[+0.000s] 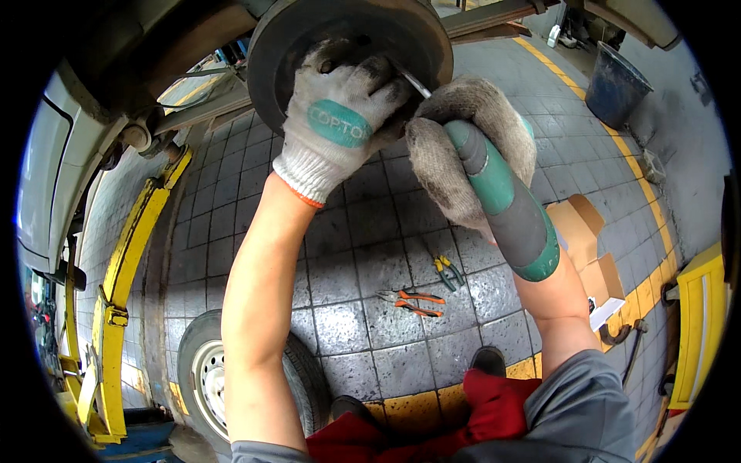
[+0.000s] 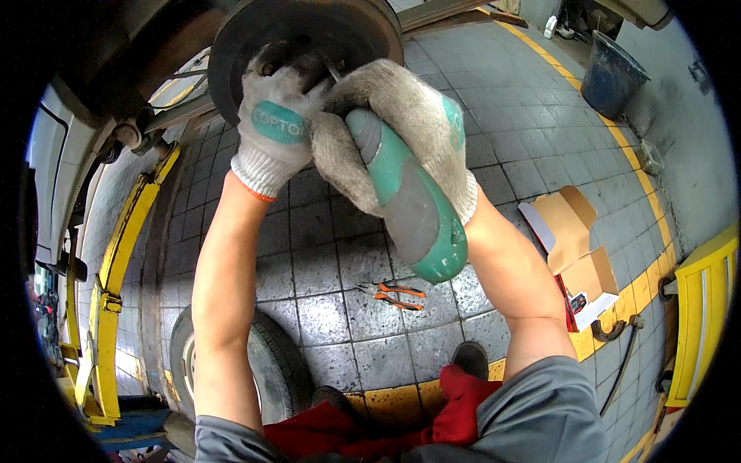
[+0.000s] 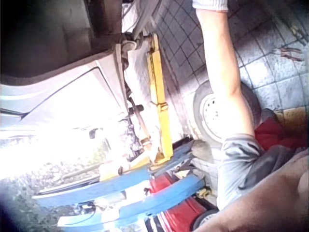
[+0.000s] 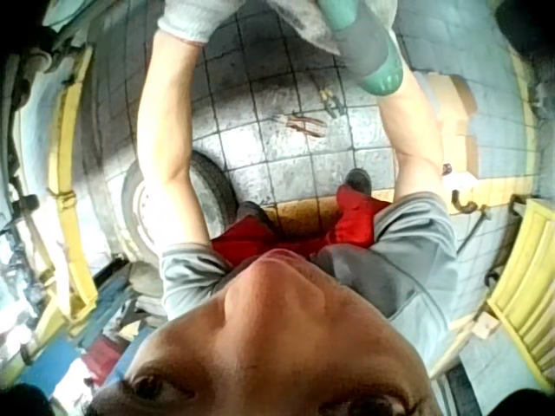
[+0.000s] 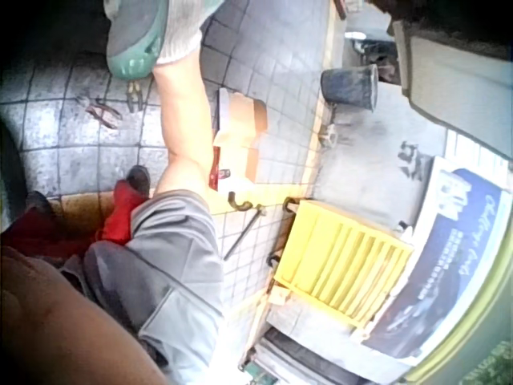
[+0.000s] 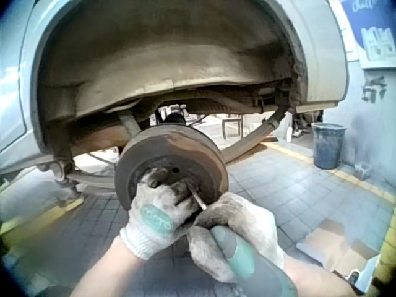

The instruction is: The person installs a brake disc onto a vehicle hub and secures it using a screwdriver to tighten the bolts. The person repeatedly adjusts the disc and tightens the fasteners to ensure it is properly mounted.

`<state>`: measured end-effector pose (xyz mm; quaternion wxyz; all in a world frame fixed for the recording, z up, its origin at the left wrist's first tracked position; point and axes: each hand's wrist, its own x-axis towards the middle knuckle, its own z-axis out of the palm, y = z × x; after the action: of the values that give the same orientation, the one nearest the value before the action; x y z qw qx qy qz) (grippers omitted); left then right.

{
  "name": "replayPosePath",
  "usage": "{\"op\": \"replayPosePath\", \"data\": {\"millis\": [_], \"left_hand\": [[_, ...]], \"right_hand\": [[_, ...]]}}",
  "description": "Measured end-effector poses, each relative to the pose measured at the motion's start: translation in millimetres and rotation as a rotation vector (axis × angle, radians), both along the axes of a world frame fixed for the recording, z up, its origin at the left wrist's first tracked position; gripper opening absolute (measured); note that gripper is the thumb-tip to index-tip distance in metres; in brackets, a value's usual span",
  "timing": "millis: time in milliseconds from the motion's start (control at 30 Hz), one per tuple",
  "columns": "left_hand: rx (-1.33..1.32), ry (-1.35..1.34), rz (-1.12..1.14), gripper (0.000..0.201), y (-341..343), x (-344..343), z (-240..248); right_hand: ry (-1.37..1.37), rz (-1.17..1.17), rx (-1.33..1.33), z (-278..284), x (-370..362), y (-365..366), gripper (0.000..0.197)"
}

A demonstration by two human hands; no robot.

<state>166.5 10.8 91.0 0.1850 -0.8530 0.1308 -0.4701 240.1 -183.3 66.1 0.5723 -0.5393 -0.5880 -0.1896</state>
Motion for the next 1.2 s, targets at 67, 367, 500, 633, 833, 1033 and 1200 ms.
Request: {"op": "replayPosePath", "data": {"millis": [67,367,500,633,833,1033,1200], "left_hand": [[0.008,0.037,-0.002,0.040,1,0,1],[-0.014,0.105,0.027,0.045,2,1,0],[-0.032,0.128,-0.004,0.044,2,-1,2],[-0.042,0.151,-0.020,0.043,0,-3,5],[0.015,0.177,-0.073,0.038,4,-4,11],[0.047,0.185,-0.068,0.040,4,-5,13],[0.003,0.149,-0.071,0.037,3,-8,13]], "right_hand": [[-0.048,-0.009,-0.021,0,2,0,0.025],[-0.306,-0.134,0.055,4,3,2,0.036],[-0.165,-0.058,-0.023,3,2,1,0.038],[-0.178,-0.082,-0.012,5,5,1,0.034],[-0.024,0.010,-0.007,4,7,1,0.022],[-0.055,-0.004,-0.027,1,11,-1,0.025],[-0.272,-0.079,0.023,7,18,10,0.026]]}}
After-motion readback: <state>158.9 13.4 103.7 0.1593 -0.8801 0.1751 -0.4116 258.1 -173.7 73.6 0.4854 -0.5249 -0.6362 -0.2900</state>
